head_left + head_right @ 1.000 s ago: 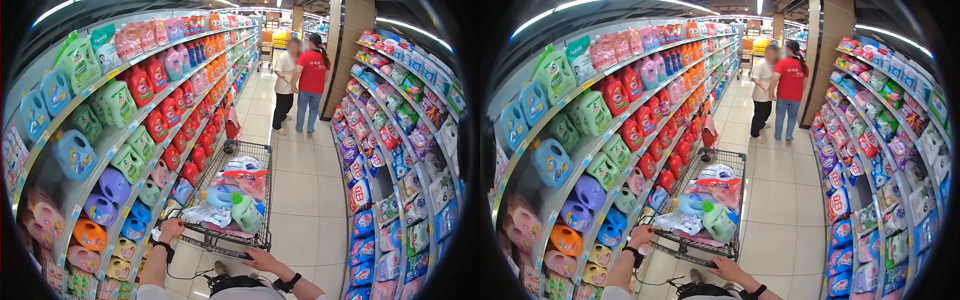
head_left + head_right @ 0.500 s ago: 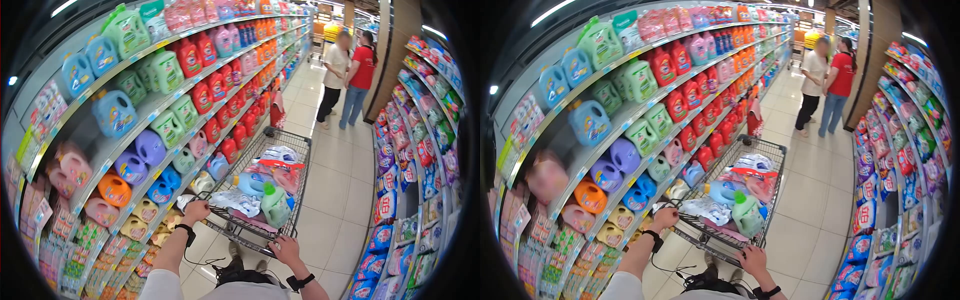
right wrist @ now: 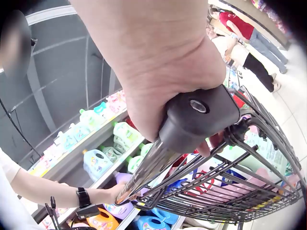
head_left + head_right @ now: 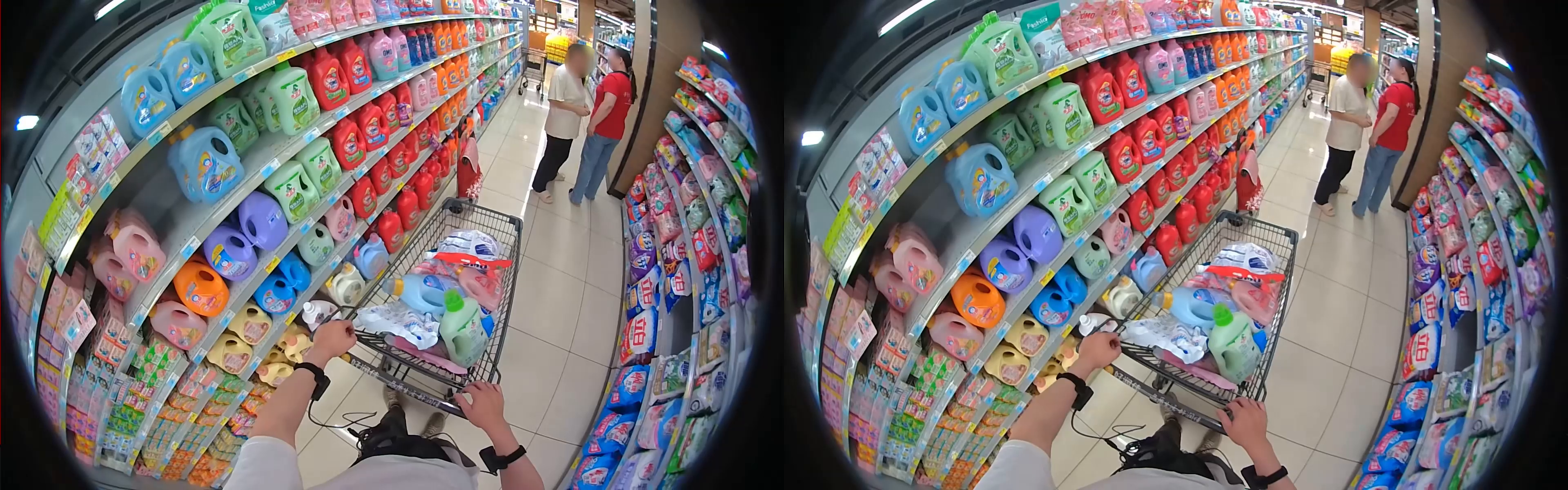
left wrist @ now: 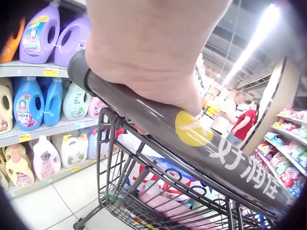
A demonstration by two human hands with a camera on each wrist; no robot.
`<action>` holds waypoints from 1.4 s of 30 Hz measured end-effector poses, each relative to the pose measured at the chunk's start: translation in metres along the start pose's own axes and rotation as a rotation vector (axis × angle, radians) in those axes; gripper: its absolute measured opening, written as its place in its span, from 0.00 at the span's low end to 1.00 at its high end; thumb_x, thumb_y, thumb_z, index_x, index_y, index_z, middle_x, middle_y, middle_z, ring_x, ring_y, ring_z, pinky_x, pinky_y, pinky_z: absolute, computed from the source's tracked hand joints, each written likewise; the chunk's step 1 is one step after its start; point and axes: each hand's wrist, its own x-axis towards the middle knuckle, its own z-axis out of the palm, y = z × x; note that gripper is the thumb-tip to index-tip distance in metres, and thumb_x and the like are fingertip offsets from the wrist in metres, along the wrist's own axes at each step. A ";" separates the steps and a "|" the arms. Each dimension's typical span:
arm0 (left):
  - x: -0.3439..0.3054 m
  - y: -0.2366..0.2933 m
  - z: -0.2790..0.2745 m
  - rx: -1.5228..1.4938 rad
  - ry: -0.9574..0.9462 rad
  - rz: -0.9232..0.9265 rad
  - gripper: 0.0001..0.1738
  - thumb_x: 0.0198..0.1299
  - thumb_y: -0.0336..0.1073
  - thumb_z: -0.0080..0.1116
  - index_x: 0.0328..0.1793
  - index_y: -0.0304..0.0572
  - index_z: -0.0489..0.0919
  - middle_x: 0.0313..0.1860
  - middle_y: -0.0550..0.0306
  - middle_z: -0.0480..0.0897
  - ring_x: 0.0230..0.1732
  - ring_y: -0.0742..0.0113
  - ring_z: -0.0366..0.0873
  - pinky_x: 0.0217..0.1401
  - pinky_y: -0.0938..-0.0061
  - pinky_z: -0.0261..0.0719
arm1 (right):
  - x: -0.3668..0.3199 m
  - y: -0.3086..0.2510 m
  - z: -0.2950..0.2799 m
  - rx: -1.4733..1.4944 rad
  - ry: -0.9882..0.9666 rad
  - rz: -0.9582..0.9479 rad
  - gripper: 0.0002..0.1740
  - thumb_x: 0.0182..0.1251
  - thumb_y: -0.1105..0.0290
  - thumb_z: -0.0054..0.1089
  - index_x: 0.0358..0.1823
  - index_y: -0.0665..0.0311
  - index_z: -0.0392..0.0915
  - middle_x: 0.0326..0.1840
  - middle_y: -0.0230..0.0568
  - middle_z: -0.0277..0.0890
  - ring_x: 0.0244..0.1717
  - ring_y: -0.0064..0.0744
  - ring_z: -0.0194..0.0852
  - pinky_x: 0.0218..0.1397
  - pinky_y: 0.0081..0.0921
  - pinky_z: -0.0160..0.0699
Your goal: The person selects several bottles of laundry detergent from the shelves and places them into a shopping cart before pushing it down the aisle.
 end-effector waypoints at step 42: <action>0.115 0.022 -0.018 -0.203 0.146 0.096 0.06 0.49 0.38 0.61 0.30 0.48 0.84 0.27 0.53 0.83 0.33 0.52 0.83 0.34 0.58 0.80 | 0.080 -0.012 -0.008 -0.052 -0.186 0.190 0.34 0.40 0.36 0.78 0.36 0.59 0.85 0.28 0.39 0.81 0.29 0.42 0.83 0.31 0.33 0.81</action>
